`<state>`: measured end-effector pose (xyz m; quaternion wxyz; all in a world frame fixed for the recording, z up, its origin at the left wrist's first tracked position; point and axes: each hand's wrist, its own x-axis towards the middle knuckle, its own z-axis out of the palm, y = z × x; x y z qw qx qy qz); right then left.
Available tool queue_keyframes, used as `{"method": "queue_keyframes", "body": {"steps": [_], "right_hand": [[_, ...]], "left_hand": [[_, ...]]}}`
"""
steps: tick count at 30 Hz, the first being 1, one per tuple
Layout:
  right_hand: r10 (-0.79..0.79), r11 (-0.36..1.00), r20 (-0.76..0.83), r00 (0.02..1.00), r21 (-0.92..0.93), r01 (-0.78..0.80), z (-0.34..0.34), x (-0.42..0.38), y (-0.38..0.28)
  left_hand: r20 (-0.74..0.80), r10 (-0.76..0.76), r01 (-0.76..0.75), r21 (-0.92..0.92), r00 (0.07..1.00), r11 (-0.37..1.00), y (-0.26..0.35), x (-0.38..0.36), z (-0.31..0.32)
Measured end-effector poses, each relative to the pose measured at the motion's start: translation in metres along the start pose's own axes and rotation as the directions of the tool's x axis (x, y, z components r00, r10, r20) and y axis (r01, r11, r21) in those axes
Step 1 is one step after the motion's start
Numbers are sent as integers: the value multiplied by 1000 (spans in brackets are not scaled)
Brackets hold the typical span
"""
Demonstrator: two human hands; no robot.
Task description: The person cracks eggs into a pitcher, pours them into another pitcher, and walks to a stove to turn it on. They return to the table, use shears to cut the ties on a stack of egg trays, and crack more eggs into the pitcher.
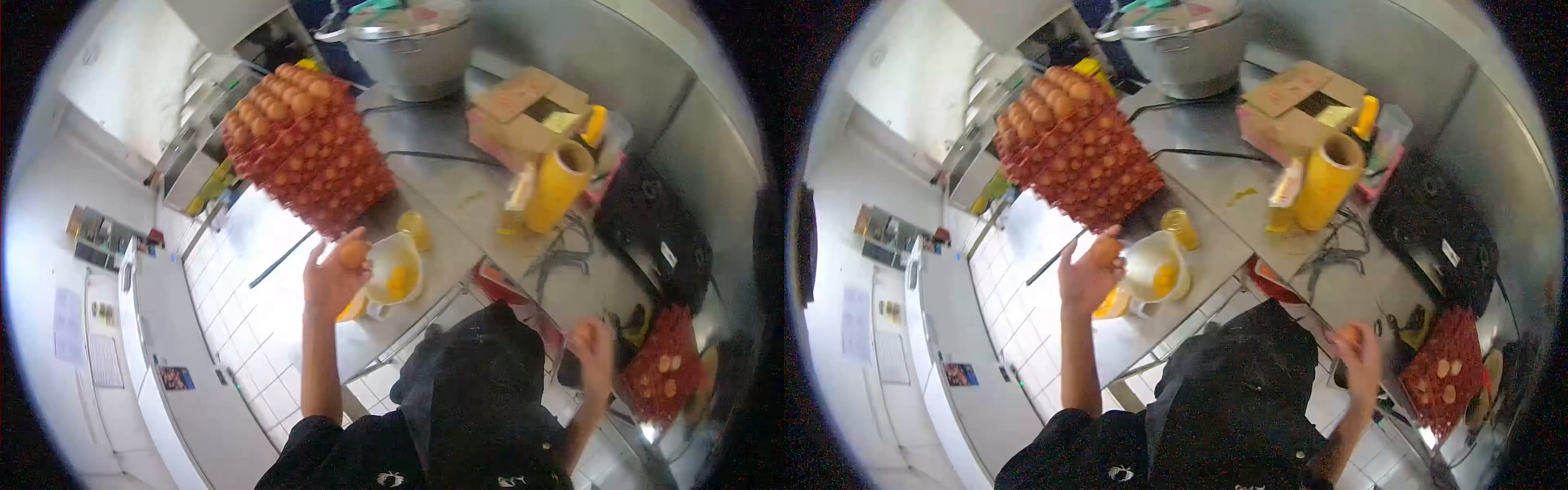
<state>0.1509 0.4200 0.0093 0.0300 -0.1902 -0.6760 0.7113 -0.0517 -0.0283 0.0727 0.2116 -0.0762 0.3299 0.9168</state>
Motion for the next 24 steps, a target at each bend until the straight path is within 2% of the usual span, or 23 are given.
{"method": "queue_keyframes", "body": {"steps": [2,4,7,10,11,13,14,15,18,19,22,23,24], "right_hand": [[-29,1000,234,972,4,29,82,41,-17],[-231,920,419,878,-201,337,150,72,-29],[-300,932,341,891,-95,350,236,69,-80],[-609,784,182,772,-5,620,289,65,-81],[-677,716,193,710,-46,696,302,72,-66],[-610,662,404,682,-213,718,321,80,-49],[-549,622,493,675,-300,724,324,80,-44],[-514,674,442,735,-321,665,329,76,-41],[-587,734,251,770,-236,637,330,70,-41],[-624,755,138,769,-149,639,333,69,-38],[-715,644,104,691,-287,709,340,75,-13],[-562,800,228,795,-94,592,347,81,7],[-576,761,261,775,-174,624,351,80,6]], "left_hand": [[53,-34,36,-36,998,999,-7,-4,-22],[-27,-81,83,74,996,994,-18,-4,-30],[-55,-133,136,45,990,990,-51,9,-48],[-26,-131,127,-109,991,986,-60,10,-45],[-4,-132,131,-126,991,983,-60,10,-47],[49,-151,157,-155,987,975,-62,8,-49],[18,-160,161,-104,987,981,-60,7,-48],[-6,-173,173,-52,985,984,-54,5,-48],[-48,-178,180,42,983,983,-41,6,-56],[-63,-172,175,61,983,983,-37,6,-60],[-56,-156,162,132,986,978,-30,11,-64],[-84,-155,165,132,984,977,-31,12,-61],[-108,-154,168,138,982,976,-33,14,-57]]}}
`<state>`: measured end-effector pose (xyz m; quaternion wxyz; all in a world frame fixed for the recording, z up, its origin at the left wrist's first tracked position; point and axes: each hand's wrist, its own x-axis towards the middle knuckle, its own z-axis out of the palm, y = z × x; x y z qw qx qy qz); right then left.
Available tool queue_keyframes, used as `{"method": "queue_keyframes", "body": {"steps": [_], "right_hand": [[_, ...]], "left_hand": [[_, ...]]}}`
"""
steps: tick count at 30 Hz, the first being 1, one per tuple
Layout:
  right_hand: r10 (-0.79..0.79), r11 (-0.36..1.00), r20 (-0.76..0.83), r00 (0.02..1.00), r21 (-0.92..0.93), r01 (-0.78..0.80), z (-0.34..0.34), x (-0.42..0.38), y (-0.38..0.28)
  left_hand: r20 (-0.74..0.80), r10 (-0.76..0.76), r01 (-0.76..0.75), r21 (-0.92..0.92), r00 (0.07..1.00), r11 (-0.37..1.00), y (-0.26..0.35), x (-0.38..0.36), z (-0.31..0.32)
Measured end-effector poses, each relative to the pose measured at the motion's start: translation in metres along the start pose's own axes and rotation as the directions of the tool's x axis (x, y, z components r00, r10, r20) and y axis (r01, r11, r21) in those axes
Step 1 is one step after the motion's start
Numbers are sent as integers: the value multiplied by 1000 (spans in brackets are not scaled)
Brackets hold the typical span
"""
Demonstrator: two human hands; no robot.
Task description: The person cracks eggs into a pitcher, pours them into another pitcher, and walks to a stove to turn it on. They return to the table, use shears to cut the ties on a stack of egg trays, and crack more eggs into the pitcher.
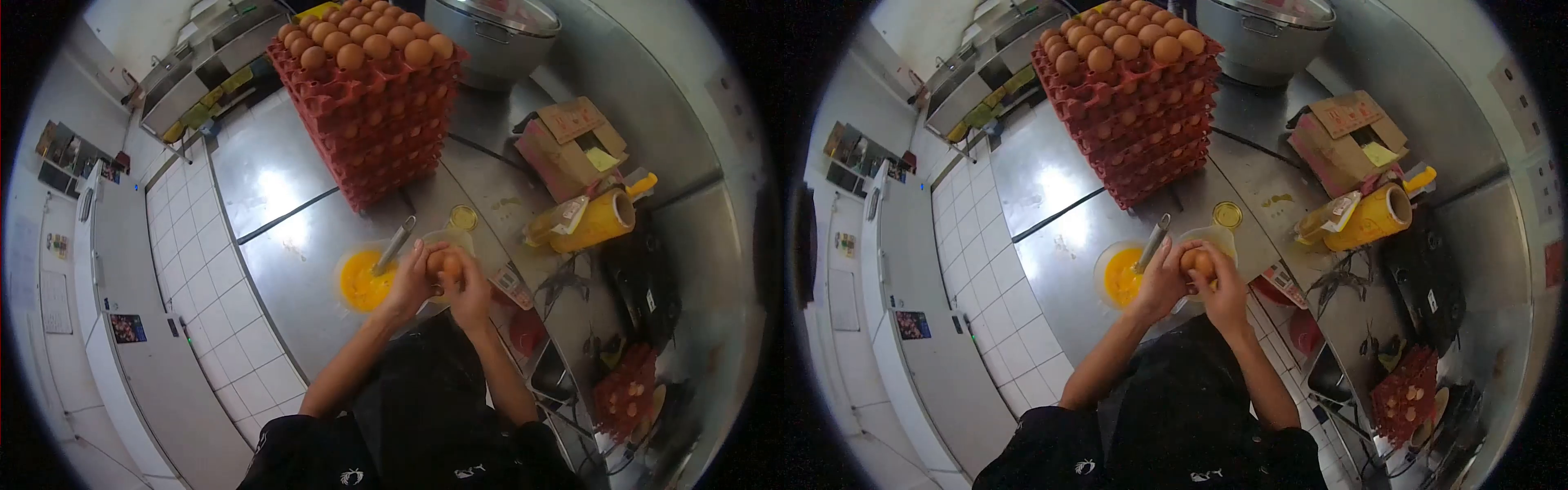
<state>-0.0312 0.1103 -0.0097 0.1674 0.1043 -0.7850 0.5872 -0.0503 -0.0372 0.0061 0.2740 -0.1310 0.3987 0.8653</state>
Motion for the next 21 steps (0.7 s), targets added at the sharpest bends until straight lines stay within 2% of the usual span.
{"method": "queue_keyframes", "body": {"steps": [1,2,4,5,8,10,11,14,15,16,17,18,21], "right_hand": [[-28,996,33,999,-88,31,3,3,-5],[-55,983,75,996,-172,67,3,6,-8],[64,997,-49,997,-49,-66,1,5,-11],[128,992,-107,986,17,-127,-1,2,-12],[93,995,-159,983,37,-88,9,-3,-11],[17,994,-42,999,-104,-21,9,6,-16],[-19,986,25,1000,-167,23,10,11,-19],[61,991,-73,996,-118,-69,0,9,-20],[35,998,-142,989,-47,-42,0,11,-21],[220,962,-110,969,191,-196,-1,7,-12],[385,848,-33,922,408,-339,-3,-3,5],[518,666,84,851,586,-462,-6,-9,16],[445,887,151,883,62,-458,-12,-2,4]], "left_hand": [[-25,1,-1,6,1000,1000,1,2,3],[30,-21,21,11,999,1000,1,5,-3],[126,-65,63,19,990,998,3,8,-22],[114,-67,62,40,991,997,1,8,-24],[78,-80,74,78,994,994,6,4,-13],[35,-95,93,67,995,993,8,3,2],[74,-73,70,48,995,996,-1,12,-9],[150,-83,57,168,985,984,-3,17,-30],[65,-72,58,199,995,978,-1,16,-26],[46,-45,34,213,998,976,-5,20,-30],[29,-18,10,228,999,973,-14,25,-38],[14,9,-12,244,1000,970,-20,26,-42],[114,-5,-30,298,993,954,-15,23,-40]]}}
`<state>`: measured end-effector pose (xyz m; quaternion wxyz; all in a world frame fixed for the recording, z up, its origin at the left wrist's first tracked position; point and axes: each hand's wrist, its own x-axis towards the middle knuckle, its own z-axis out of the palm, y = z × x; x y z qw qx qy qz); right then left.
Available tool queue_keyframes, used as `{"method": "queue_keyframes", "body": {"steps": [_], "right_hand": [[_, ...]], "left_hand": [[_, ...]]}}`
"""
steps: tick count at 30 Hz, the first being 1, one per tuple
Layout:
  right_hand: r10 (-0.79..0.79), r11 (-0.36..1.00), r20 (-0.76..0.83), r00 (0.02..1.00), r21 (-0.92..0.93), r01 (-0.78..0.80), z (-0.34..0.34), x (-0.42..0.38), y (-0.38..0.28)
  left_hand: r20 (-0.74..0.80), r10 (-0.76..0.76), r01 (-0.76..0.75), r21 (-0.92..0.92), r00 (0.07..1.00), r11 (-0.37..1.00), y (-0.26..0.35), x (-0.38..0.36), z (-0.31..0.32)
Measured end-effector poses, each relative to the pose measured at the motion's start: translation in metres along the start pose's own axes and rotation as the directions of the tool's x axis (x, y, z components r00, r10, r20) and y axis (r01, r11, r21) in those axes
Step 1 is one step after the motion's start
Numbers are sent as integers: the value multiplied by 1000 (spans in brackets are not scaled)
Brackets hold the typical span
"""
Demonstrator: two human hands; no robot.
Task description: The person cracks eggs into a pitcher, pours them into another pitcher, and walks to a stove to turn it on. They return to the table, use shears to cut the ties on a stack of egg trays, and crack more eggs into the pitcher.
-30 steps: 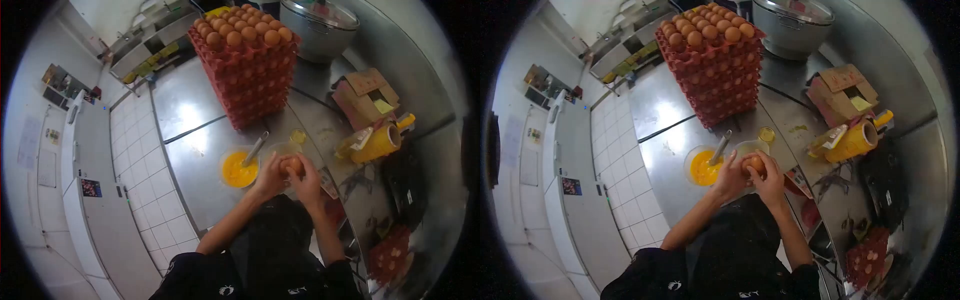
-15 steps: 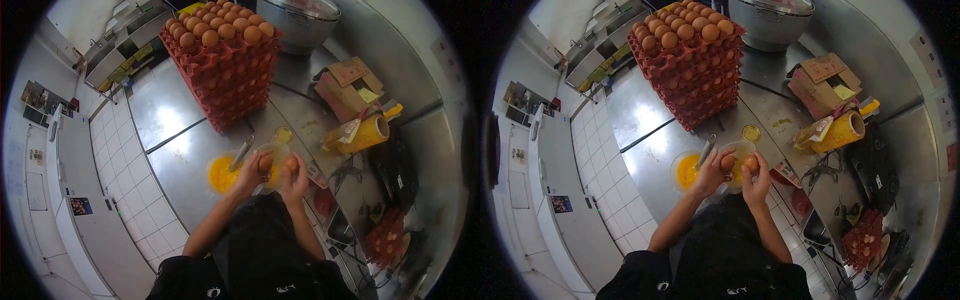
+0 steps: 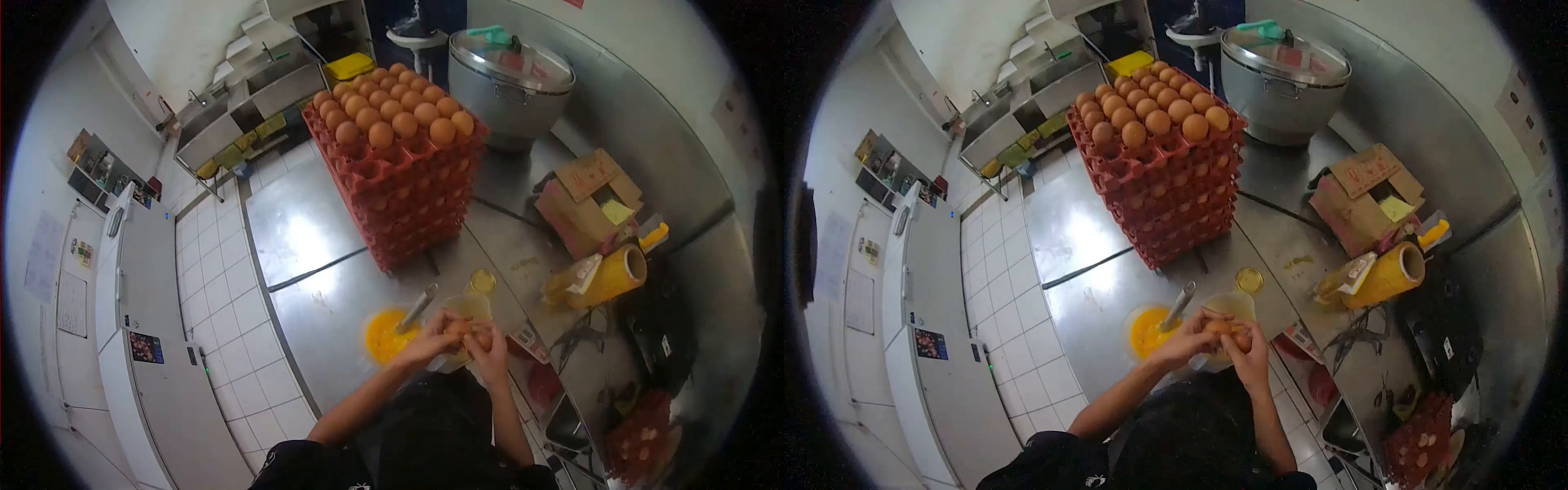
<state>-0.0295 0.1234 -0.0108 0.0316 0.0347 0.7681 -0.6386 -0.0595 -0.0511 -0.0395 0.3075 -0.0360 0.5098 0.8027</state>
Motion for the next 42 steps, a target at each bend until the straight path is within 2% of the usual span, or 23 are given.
{"method": "queue_keyframes", "body": {"steps": [2,3,5,6,9,12,15,18,21,30,36,39,42], "right_hand": [[43,994,56,997,94,-48,-2,2,1],[65,987,84,994,139,-76,-3,4,2],[20,999,105,994,35,-24,-11,6,4],[5,1000,118,993,-18,-3,-12,5,1],[16,975,167,986,-220,22,-16,0,-19],[-99,962,147,984,-240,133,-15,1,-20],[-103,936,124,987,-324,138,-12,7,-20],[-64,936,108,992,-339,98,-14,2,-15],[-83,933,111,990,-342,116,-11,14,-16],[-63,939,119,991,-329,100,-10,17,-26],[-54,936,105,993,-341,87,-11,18,-23],[-51,934,97,994,-349,82,-10,18,-23],[-45,933,88,995,-354,74,-9,18,-22]], "left_hand": [[36,7,-10,68,999,998,8,-5,2],[51,5,-14,184,999,983,18,-10,3],[81,-10,-24,401,997,916,35,-19,6],[61,107,-123,480,992,869,28,-17,5],[59,255,-219,716,965,663,23,-17,3],[27,222,-154,800,975,579,32,-18,9],[3,206,-121,819,978,561,25,-9,7],[-12,318,-195,768,948,610,9,-1,1],[-33,262,-150,748,964,646,17,-1,5],[-58,243,-110,775,968,622,23,4,7],[-16,232,-131,785,973,605,24,5,3],[-30,262,-155,737,965,657,14,7,-3],[-56,214,-110,716,975,689,15,6,-2]]}}
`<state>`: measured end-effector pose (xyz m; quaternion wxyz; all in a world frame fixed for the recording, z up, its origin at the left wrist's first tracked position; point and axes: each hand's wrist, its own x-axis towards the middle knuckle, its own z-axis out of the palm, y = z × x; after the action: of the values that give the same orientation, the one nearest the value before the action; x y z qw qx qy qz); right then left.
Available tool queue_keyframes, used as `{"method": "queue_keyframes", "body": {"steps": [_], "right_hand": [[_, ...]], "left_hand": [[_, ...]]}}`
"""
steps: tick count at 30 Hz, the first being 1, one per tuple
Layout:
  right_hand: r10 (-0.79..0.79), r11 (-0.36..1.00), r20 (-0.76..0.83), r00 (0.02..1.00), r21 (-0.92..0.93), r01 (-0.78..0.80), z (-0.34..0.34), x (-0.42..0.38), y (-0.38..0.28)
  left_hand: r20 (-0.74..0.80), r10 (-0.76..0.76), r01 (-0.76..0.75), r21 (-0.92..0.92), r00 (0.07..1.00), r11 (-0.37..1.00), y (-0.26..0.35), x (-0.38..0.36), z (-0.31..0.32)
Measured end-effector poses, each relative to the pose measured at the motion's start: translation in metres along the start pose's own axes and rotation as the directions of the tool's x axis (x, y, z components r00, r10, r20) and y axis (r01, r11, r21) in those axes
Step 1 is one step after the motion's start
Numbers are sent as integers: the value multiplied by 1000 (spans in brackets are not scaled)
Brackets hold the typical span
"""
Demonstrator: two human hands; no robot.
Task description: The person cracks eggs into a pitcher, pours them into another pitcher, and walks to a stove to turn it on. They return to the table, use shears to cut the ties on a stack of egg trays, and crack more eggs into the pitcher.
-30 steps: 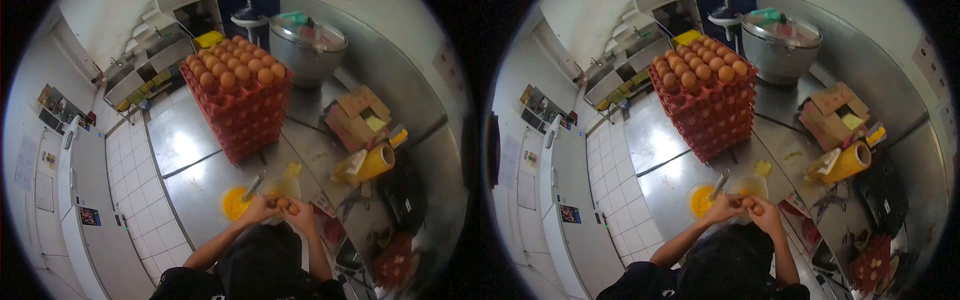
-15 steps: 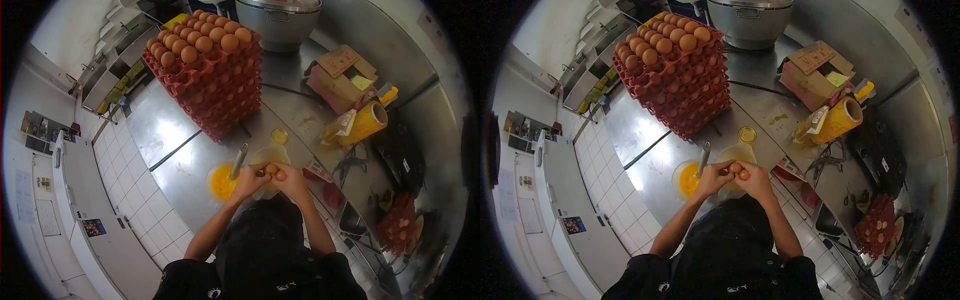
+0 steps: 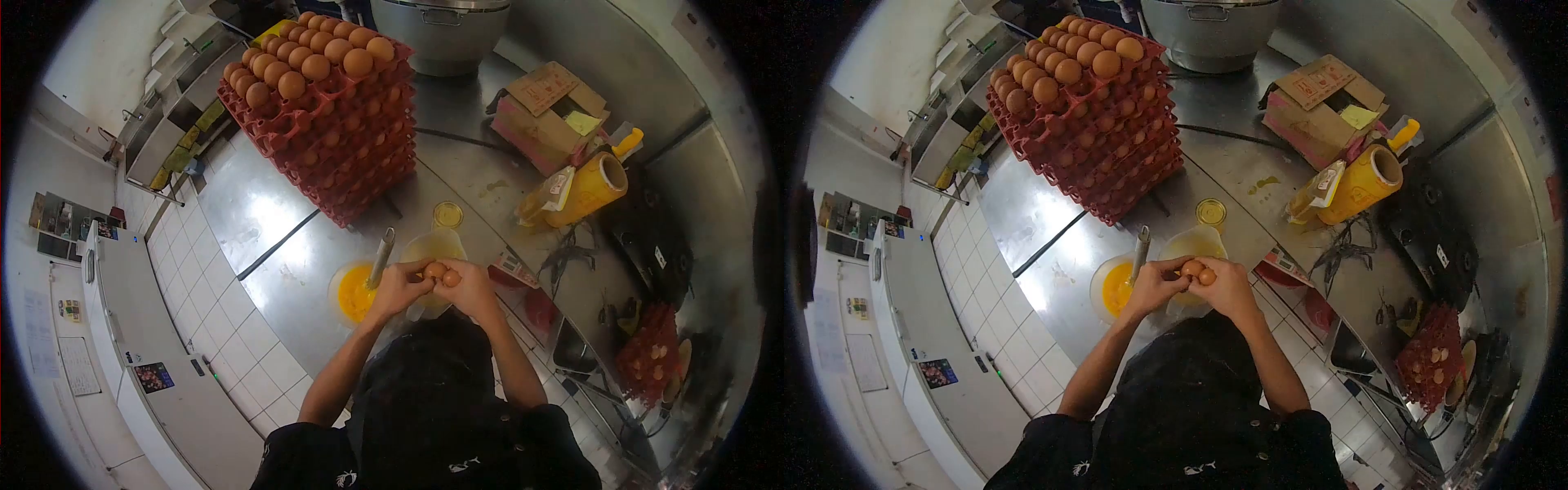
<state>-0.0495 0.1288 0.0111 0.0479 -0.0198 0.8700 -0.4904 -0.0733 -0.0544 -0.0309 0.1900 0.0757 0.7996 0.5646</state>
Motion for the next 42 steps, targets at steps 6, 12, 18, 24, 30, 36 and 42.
{"method": "queue_keyframes", "body": {"steps": [6,12,18,24,30,36,42], "right_hand": [[49,999,34,998,19,-50,-1,-1,-4],[17,1000,16,1000,20,-17,4,0,9],[47,997,74,996,63,-52,-4,-3,8],[-85,994,140,987,-52,93,-22,0,8],[-259,897,180,949,-321,305,-27,1,16],[-259,933,101,960,-232,276,-26,-3,7],[-124,943,-11,992,311,122,7,-8,38]], "left_hand": [[56,-5,6,-17,998,1000,3,-1,-3],[26,-17,18,-17,1000,1000,-1,0,-2],[136,-82,98,-119,987,988,19,-4,-14],[211,2,-20,79,978,997,6,6,-24],[205,256,-299,214,945,930,24,4,-27],[74,215,-223,118,974,968,23,-8,-25],[46,200,-193,-136,979,972,22,-18,-17]]}}
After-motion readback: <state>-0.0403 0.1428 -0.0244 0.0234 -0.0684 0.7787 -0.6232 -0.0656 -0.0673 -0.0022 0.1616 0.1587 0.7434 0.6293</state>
